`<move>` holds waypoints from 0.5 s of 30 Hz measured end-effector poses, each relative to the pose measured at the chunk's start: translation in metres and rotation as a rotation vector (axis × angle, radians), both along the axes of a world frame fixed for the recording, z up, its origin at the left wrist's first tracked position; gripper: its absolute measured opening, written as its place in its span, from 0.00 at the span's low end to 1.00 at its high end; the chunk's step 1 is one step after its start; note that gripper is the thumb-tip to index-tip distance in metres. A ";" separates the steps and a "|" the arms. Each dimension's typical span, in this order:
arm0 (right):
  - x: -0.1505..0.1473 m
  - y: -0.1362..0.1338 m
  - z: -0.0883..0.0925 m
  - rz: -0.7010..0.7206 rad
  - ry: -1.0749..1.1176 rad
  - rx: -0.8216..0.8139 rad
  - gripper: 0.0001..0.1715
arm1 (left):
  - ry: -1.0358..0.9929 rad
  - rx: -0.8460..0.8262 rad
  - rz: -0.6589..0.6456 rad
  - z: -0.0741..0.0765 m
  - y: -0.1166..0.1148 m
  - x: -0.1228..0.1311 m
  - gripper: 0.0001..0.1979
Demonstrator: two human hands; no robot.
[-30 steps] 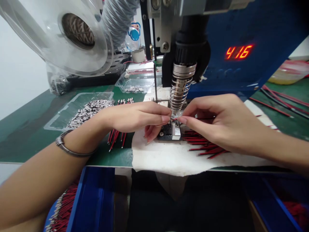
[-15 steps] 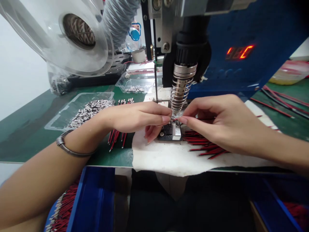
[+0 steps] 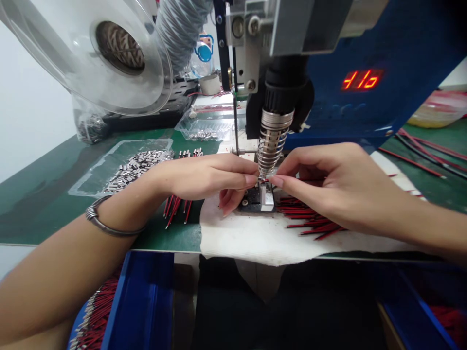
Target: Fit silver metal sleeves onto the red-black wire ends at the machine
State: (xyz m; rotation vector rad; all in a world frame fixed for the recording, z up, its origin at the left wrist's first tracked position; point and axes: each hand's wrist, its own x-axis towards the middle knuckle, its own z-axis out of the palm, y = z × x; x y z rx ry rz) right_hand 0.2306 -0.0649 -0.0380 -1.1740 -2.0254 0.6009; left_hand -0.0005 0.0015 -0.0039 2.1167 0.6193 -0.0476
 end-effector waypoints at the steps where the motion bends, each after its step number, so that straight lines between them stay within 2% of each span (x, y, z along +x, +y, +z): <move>1: 0.000 0.000 0.000 0.000 0.000 -0.001 0.15 | -0.002 -0.002 0.001 0.000 0.000 0.000 0.17; 15: 0.001 0.001 0.000 0.003 -0.001 0.020 0.13 | -0.033 -0.005 -0.002 -0.001 0.001 -0.001 0.17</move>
